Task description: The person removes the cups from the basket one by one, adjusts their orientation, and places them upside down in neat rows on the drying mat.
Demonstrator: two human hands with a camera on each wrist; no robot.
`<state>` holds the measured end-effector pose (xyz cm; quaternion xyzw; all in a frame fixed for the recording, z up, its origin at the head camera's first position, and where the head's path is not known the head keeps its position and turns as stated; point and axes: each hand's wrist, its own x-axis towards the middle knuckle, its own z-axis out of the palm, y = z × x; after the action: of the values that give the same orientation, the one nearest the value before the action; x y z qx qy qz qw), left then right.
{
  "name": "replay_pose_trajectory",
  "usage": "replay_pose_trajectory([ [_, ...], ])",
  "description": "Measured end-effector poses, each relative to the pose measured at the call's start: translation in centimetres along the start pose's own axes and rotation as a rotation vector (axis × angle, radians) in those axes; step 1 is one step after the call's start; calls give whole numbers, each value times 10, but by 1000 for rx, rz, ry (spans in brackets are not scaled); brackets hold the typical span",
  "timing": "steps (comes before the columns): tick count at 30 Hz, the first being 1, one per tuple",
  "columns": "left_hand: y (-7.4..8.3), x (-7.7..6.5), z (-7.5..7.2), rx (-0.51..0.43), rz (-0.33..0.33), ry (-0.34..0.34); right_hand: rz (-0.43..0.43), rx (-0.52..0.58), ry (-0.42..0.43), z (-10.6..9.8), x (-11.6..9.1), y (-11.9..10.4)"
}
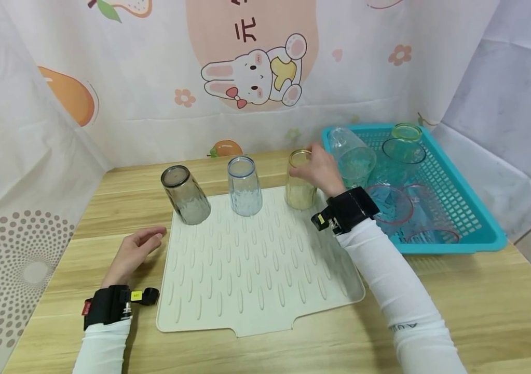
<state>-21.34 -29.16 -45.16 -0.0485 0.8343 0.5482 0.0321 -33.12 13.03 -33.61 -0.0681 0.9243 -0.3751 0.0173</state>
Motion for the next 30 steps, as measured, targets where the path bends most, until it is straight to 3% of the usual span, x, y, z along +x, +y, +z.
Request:
replay_pose_trajectory([
  [17, -4, 1, 3, 19, 16, 2, -6, 13, 16, -5, -4, 4],
  [30, -3, 1, 2, 45, 16, 18, 6, 4, 9, -26, -19, -9],
])
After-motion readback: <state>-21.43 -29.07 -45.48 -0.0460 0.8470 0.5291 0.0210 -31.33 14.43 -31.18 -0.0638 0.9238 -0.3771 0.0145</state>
